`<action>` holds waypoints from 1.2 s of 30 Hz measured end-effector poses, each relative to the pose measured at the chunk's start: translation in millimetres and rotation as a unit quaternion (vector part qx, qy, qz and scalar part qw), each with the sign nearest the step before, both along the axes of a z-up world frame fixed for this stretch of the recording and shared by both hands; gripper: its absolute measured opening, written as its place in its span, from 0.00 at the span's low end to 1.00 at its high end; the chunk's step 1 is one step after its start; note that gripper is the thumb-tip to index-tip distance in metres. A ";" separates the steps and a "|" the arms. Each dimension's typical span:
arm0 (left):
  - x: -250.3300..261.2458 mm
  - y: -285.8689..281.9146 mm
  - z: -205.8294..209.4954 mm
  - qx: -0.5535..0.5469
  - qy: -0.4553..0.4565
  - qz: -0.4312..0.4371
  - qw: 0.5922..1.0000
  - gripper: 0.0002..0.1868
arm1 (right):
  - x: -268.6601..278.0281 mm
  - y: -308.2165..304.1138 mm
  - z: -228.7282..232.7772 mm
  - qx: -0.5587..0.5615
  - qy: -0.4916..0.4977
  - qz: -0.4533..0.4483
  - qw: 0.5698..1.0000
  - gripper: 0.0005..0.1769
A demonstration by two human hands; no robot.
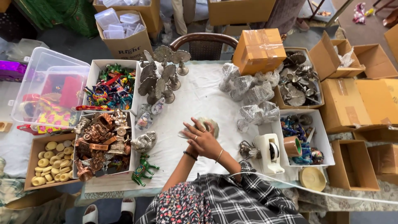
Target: The person sits at a table covered with various decorative items and cleaning supplies. They pick up a silver-colored decorative object, wipe it with a white cloth, and then wrap it in bubble wrap. The person handles several similar items, cleaning and wrapping them individually.
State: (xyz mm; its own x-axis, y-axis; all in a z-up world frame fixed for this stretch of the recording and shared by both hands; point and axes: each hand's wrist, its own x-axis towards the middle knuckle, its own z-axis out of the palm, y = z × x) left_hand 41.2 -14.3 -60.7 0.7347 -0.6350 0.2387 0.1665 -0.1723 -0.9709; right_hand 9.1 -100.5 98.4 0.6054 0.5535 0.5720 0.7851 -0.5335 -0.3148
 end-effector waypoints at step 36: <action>-76.1 -20.4 63.5 -0.949 0.119 -0.280 0.087 0.06 | -37.0 -13.0 -201.5 0.628 0.602 -0.099 0.483 0.23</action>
State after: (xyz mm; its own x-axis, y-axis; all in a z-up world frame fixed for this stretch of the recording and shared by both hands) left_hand -34.9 -34.7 2.8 0.8424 0.4297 0.3253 -0.3703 0.0229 0.9286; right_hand -27.9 -113.5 -103.1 0.8875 0.0917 -0.4516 -0.3983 0.6455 -0.6517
